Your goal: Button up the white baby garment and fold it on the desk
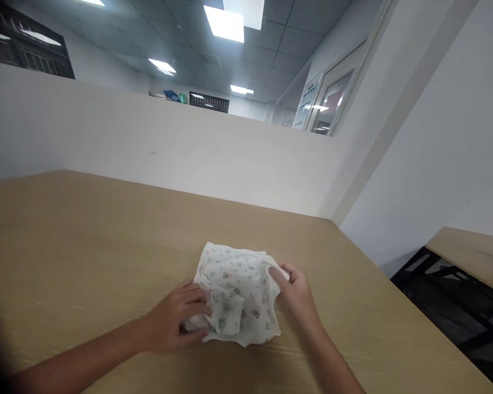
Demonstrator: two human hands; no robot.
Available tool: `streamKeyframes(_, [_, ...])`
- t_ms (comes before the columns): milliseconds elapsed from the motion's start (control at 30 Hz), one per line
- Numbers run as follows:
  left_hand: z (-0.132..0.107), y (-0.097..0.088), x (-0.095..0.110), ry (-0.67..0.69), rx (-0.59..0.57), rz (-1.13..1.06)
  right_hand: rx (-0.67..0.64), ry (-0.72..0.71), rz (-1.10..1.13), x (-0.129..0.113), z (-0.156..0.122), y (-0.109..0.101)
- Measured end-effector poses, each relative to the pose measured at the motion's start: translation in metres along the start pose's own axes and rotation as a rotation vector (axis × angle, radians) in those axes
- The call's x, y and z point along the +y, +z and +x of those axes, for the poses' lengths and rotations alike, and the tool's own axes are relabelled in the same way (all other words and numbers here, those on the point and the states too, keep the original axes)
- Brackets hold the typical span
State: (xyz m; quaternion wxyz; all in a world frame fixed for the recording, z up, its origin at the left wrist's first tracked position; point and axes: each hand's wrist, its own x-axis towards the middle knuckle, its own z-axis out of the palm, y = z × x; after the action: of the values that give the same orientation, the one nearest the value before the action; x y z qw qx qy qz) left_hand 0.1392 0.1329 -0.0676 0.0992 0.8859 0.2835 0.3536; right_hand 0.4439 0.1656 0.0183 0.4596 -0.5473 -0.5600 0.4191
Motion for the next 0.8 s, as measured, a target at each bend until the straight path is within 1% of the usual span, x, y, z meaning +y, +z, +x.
streamKeyframes(33, [0.000, 0.000, 0.000, -0.021, -0.015, -0.010, -0.061, -0.015, -0.051, 0.001, -0.006, 0.011])
streamKeyframes(67, [0.000, -0.001, 0.000, -0.037, -0.017, -0.022, -0.153, -0.033, -0.097, 0.004, -0.012, 0.021])
streamKeyframes(133, [0.001, -0.002, 0.000, -0.064, -0.001, -0.037, -0.383, -0.033, -0.150, 0.011, -0.026, 0.036])
streamKeyframes(167, [0.002, -0.004, 0.000, -0.077, 0.016, -0.038, -0.420, -0.055, -0.169, 0.016, -0.032, 0.041])
streamKeyframes(200, [0.002, -0.005, 0.000, -0.092, 0.035, -0.038, -0.406, -0.109, -0.201, 0.021, -0.036, 0.043])
streamKeyframes(233, [0.003, -0.006, 0.000, -0.109, 0.053, -0.037, -0.359, -0.178, -0.237, 0.025, -0.038, 0.043])
streamKeyframes(333, [0.003, -0.007, 0.000, -0.152, 0.083, -0.017, -0.197, -0.393, -0.351, 0.034, -0.032, 0.033])
streamKeyframes(400, [0.002, -0.007, -0.003, -0.164, 0.079, 0.013, -0.171, -0.468, -0.401, 0.039, -0.023, 0.024])
streamKeyframes(500, [-0.002, -0.005, -0.008, -0.182, 0.052, 0.113, -0.192, -0.528, -0.442, 0.047, -0.014, 0.017])
streamKeyframes(567, [-0.004, -0.004, -0.011, -0.195, -0.029, 0.191, -0.231, -0.538, -0.457, 0.052, -0.013, 0.018])
streamKeyframes(700, [-0.003, -0.007, -0.012, -0.202, -0.331, 0.270, -0.320, -0.534, -0.517, 0.058, -0.019, 0.026])
streamKeyframes(733, [-0.002, -0.009, -0.012, -0.212, -0.383, 0.279, -0.342, -0.536, -0.533, 0.059, -0.020, 0.027])
streamKeyframes(800, [-0.001, -0.011, -0.011, -0.233, -0.436, 0.295, -0.379, -0.534, -0.545, 0.060, -0.022, 0.028])
